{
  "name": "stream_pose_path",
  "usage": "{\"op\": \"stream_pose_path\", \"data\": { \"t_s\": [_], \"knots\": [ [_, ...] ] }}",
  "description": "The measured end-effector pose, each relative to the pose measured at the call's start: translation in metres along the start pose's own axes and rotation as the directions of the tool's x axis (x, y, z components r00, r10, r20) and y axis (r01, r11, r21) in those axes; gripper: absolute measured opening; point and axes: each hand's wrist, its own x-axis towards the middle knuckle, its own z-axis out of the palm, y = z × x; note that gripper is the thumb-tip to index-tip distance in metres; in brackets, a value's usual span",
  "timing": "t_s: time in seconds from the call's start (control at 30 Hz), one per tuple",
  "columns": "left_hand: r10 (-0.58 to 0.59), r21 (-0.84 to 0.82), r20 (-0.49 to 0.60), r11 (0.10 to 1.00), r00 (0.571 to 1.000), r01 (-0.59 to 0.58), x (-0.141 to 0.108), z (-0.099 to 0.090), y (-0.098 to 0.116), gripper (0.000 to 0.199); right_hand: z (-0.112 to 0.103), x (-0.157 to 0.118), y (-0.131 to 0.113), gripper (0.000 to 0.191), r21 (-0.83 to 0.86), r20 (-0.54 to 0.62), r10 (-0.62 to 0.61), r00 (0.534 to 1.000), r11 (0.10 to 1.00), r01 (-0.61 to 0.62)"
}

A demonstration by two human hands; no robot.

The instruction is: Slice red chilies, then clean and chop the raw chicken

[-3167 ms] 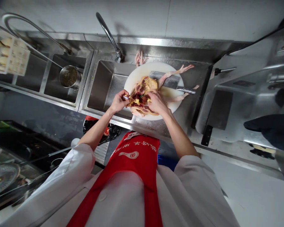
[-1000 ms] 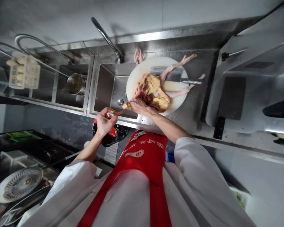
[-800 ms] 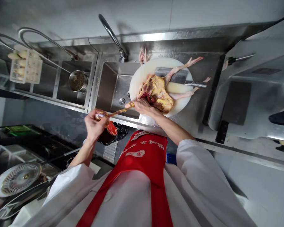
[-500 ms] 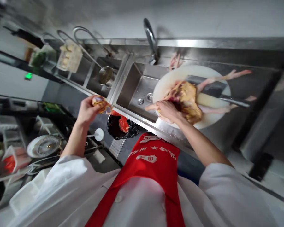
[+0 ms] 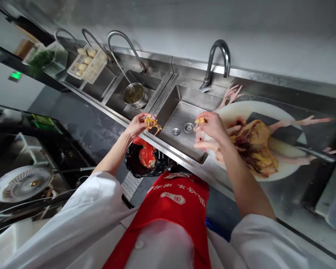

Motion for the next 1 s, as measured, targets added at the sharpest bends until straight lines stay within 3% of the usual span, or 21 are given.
{"op": "stream_pose_path", "data": {
  "t_s": [0.13,0.3,0.4,0.5,0.6,0.7,0.77,0.9,0.97,1.0],
  "knots": [
    [-0.047,-0.035,0.061,0.998,0.997,0.049,0.006,-0.039,-0.018,0.052,0.105,0.019,-0.047,0.030,0.353,0.199,0.039,0.979,0.929,-0.109],
    [-0.086,0.033,0.035,0.996,0.996,0.085,-0.020,-0.099,-0.046,0.031,0.243,0.034,-0.093,0.032,0.285,0.421,-0.052,0.905,0.955,-0.078],
    [-0.105,0.025,-0.082,0.994,0.991,0.107,-0.042,-0.141,-0.062,0.025,0.301,0.041,-0.104,0.028,0.266,0.545,-0.082,0.834,0.961,-0.080],
    [-0.097,-0.084,-0.154,0.993,0.983,0.085,-0.065,-0.180,-0.077,0.030,0.337,0.045,-0.112,0.036,0.288,0.669,-0.056,0.741,0.939,-0.189],
    [-0.077,-0.262,-0.173,0.965,0.982,0.030,-0.082,-0.210,-0.092,0.037,0.361,0.046,-0.121,0.045,0.282,0.784,-0.029,0.620,0.907,-0.313],
    [-0.106,-0.420,-0.185,0.907,0.977,0.019,-0.093,-0.230,-0.110,0.037,0.382,0.041,-0.128,0.047,0.250,0.869,0.009,0.495,0.855,-0.455],
    [-0.134,-0.499,-0.195,0.866,0.972,0.019,-0.098,-0.237,-0.121,0.033,0.394,0.035,-0.129,0.043,0.250,0.895,0.017,0.445,0.808,-0.534],
    [-0.205,-0.602,-0.222,0.798,0.953,0.032,-0.101,-0.241,-0.141,0.023,0.417,0.027,-0.121,0.035,0.277,0.896,0.044,0.443,0.723,-0.632],
    [-0.262,-0.616,-0.309,0.788,0.914,0.017,-0.099,-0.239,-0.150,0.021,0.429,0.024,-0.114,0.036,0.269,0.863,0.117,0.492,0.716,-0.644],
    [-0.283,-0.596,-0.405,0.803,0.869,-0.016,-0.099,-0.237,-0.154,0.021,0.435,0.022,-0.110,0.037,0.265,0.829,0.167,0.535,0.725,-0.636]
  ]
}}
